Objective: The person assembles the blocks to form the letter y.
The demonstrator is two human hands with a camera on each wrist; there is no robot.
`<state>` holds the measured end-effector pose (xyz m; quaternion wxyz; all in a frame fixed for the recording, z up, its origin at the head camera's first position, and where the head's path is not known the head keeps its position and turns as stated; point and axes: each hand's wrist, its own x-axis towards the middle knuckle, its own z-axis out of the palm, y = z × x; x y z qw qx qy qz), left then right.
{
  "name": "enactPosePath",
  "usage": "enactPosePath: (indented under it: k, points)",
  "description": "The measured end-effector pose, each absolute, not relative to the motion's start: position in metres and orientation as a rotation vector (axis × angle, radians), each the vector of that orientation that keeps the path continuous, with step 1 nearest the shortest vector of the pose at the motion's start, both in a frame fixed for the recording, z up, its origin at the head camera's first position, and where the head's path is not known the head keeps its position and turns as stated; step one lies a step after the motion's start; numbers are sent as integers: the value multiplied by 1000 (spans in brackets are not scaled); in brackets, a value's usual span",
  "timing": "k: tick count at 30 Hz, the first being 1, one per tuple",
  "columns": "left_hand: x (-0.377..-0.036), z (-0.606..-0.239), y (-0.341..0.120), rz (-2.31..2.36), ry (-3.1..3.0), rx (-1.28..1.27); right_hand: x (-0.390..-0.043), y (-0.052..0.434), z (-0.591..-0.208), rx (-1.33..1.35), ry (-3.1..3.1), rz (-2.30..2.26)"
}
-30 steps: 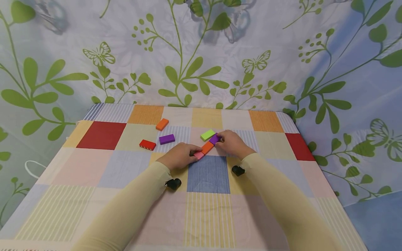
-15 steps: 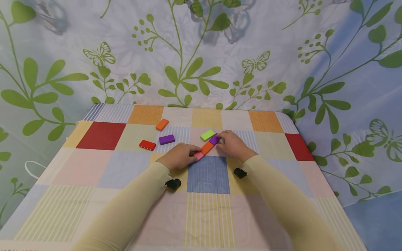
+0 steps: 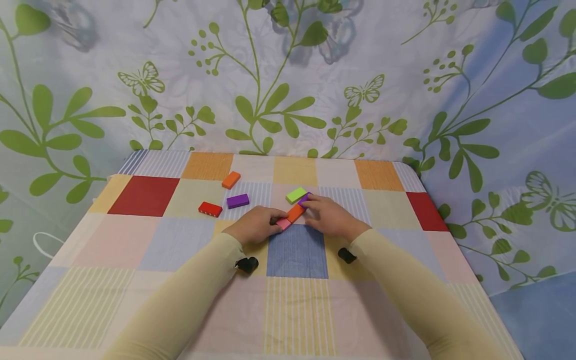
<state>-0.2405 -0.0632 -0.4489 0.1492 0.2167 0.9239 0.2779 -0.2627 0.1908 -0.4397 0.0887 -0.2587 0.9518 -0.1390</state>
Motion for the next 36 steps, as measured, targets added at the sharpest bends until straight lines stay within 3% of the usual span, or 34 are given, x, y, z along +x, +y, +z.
enactPosePath:
  k: [36]
  points:
    - [-254, -441, -69, 832, 2600, 599, -234, 187, -439, -876, 2588, -273]
